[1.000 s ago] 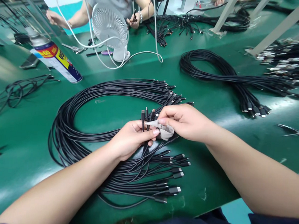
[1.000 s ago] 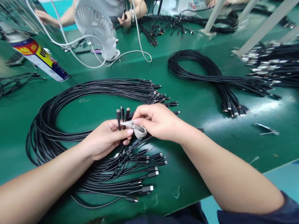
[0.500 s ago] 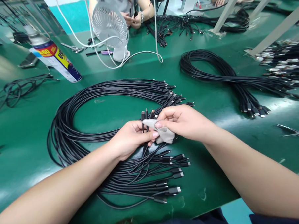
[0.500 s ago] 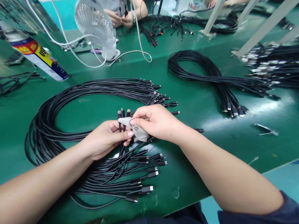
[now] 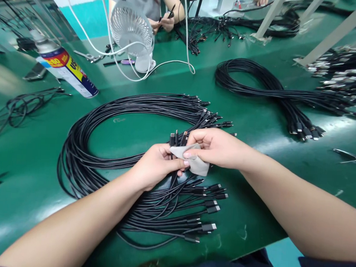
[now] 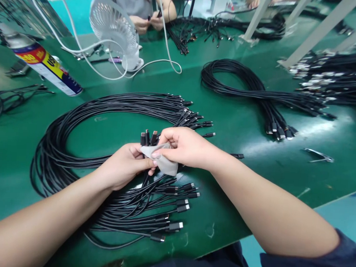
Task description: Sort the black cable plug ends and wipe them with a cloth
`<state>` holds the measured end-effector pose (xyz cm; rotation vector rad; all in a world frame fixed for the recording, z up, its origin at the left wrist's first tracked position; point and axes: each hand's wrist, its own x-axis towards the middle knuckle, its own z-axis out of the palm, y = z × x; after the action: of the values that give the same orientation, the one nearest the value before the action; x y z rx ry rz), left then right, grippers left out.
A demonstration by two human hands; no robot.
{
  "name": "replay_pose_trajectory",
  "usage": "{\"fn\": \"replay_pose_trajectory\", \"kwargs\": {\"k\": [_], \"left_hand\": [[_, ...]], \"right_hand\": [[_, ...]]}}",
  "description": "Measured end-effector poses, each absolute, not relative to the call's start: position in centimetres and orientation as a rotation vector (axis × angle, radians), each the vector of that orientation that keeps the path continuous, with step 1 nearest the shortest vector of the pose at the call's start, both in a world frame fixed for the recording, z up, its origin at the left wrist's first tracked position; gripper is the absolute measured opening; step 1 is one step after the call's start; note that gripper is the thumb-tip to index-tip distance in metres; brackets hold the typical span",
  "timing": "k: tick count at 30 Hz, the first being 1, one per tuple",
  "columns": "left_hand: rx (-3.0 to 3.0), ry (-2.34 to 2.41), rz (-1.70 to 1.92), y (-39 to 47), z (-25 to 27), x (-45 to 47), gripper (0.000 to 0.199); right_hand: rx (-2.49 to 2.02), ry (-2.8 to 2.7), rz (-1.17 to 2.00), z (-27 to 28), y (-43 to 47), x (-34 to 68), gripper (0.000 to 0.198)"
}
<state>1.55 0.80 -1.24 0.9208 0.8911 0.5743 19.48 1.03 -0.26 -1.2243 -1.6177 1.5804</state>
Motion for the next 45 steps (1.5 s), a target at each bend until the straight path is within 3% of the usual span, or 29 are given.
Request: {"fn": "replay_pose_trajectory", "kwargs": {"k": [6, 12, 14, 17, 22, 27, 30, 38, 42, 45], "left_hand": [[0.933, 0.893, 0.599, 0.89, -1.57, 1.28, 0.024], [0.996, 0.914, 0.682, 0.44, -1.14, 1.66, 0.024], [1.013, 0.912, 0.667, 0.4, -1.23, 1.69, 0.023], [1.013, 0.927, 0.652, 0.51, -1.38, 1.56, 0.023], [1.015, 0.946, 0.668, 0.65, -1.25, 1.47, 0.024], [1.04, 0.938, 0.672, 0.67, -1.44, 1.39, 0.023], [1.025, 0.915, 0.709, 0.74, -1.51, 1.26, 0.022], [0.979, 0.879, 0.768, 0.73, -1.17, 1.44, 0.024], [0.932, 0.884, 0.776, 0.72, -1.37, 1.45, 0.024], [0.933, 0.876, 0.78, 0.71, -1.53, 1.43, 0.026]], "right_hand": [[-1.229, -1.753, 1.331, -0.2, 0.77, 19.24, 0.014], [-1.229, -1.624, 1.539, 0.16, 0.77, 19.36, 0.022], [-1.194, -1.67, 1.573, 0.14, 0.8, 19.51, 0.017], [-1.179, -1.752, 1.474, 0.02, 0.75, 19.52, 0.008], [-1.173, -1.705, 1.39, -0.14, 0.74, 19.29, 0.009], [-1.109, -1.5, 1.655, -0.12, 0.95, 19.29, 0.016], [-1.079, -1.379, 1.673, -0.12, 1.0, 19.14, 0.014], [-1.116, -1.133, 1.704, 0.03, 1.17, 19.11, 0.039], [-1.14, -1.318, 1.557, 0.12, 1.01, 19.36, 0.034], [-1.223, -1.595, 1.193, 0.27, 0.58, 19.37, 0.022]]}}
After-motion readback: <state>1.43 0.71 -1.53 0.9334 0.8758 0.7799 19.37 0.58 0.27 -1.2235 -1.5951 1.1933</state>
